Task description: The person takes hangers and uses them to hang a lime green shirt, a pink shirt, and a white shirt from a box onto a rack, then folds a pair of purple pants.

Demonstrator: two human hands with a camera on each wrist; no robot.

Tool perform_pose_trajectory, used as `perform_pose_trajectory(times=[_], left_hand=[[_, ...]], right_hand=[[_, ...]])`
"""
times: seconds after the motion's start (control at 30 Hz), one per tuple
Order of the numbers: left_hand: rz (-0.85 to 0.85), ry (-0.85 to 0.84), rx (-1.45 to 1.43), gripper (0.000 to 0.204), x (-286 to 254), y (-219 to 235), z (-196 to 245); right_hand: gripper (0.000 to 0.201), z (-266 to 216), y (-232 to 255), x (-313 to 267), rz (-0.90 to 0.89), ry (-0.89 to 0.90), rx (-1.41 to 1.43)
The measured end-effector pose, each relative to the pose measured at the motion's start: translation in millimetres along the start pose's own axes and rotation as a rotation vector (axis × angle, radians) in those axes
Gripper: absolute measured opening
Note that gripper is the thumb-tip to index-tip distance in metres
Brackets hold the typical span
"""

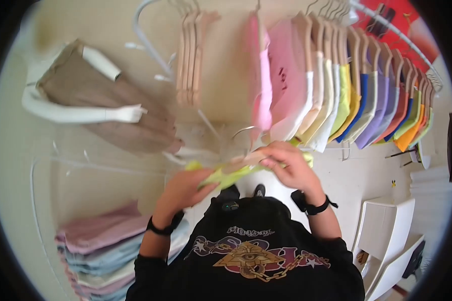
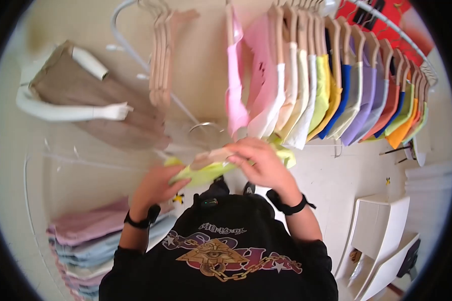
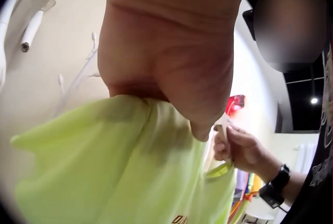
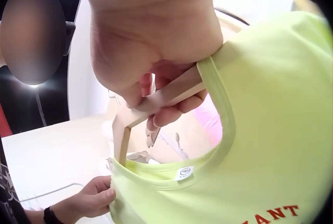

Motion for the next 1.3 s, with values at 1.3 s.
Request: perform_pose_trajectory(times=[1.3], left_hand=[[0.675, 0.113, -0.777, 0.031, 236.2, 83.9, 33.2]], right_hand=[[0.064, 16.1, 7.6, -70.4, 0.588, -0.114, 0.110]])
Point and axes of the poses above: each hand's wrist, its own x-axis towards the middle knuckle, its own y-axis out of the back of the hand, z = x × y, the point moved 5 cm from there along x, towards the middle knuckle, and after that the axes turned 15 degrees about x, right-handed, at the moved point
